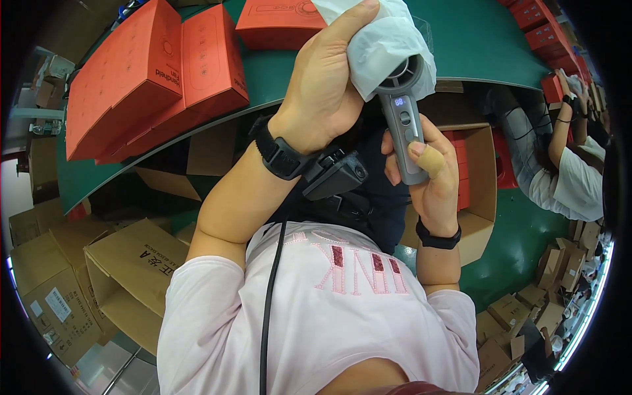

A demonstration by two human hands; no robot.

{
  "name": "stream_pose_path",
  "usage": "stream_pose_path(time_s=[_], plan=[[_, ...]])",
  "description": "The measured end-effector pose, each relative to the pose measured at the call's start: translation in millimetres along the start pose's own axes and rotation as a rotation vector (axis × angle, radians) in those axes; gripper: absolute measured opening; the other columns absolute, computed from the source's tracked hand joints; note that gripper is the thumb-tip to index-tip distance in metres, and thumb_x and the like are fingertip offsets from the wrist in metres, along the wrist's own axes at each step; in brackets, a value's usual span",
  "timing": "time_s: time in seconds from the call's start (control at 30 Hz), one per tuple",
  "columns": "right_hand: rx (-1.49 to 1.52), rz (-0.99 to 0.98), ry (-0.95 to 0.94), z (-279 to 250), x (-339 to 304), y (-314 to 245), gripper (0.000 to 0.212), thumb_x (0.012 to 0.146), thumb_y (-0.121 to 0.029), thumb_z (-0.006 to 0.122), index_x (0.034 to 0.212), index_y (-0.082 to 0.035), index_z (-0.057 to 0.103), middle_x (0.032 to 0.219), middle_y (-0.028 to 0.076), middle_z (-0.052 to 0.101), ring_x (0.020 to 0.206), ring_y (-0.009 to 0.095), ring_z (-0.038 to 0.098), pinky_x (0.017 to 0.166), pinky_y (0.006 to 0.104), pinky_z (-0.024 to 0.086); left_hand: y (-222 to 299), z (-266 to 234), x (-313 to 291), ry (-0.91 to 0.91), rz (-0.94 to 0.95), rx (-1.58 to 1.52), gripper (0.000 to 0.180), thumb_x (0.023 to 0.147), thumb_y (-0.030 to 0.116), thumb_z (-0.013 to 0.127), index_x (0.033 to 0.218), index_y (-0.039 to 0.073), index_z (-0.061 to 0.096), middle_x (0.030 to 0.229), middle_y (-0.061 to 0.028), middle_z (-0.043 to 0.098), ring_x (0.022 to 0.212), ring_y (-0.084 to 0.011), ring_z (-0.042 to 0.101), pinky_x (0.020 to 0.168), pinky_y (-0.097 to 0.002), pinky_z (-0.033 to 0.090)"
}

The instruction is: The person is removing handheld fans from protective sleeves and placing them into red boxes for packaging.

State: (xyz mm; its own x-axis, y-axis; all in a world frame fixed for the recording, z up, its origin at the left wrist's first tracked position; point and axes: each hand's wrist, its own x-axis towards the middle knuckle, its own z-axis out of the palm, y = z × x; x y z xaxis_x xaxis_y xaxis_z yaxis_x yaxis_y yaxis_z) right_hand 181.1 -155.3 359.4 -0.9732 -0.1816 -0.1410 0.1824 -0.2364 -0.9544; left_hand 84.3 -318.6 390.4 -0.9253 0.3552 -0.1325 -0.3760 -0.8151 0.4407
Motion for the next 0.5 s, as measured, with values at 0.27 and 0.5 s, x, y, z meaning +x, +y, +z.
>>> stream_pose_path(time_s=[0.27, 0.5], plan=[[0.106, 0.013, 0.001, -5.5, -7.4, 1.9, 0.063, 0.088, -0.032, 0.051, 0.135, 0.010, 0.052, 0.097, 0.015, 0.065, 0.067, 0.016, 0.058, 0.064, 0.0284, 0.046, -11.3, -1.3, -1.0, -0.028, 0.175, 0.155, 0.032, 0.103, 0.022, 0.063, 0.127, 0.002, 0.058, 0.108, -0.0052, 0.069, 0.098, -0.0161, 0.069, 0.087, -0.0309, 0.056], [0.253, 0.039, -0.042, -9.5, -8.0, -1.9, 0.063, 0.088, -0.032, 0.050, 0.134, 0.011, 0.052, 0.096, 0.016, 0.064, 0.065, 0.018, 0.057, 0.063, 0.0287, 0.046, -2.8, 6.8, 0.8, -0.035, 0.075, 0.107, 0.034, 0.102, 0.021, 0.066, 0.128, 0.001, 0.057, 0.111, -0.0056, 0.068, 0.101, -0.0160, 0.068, 0.090, -0.0307, 0.056]])
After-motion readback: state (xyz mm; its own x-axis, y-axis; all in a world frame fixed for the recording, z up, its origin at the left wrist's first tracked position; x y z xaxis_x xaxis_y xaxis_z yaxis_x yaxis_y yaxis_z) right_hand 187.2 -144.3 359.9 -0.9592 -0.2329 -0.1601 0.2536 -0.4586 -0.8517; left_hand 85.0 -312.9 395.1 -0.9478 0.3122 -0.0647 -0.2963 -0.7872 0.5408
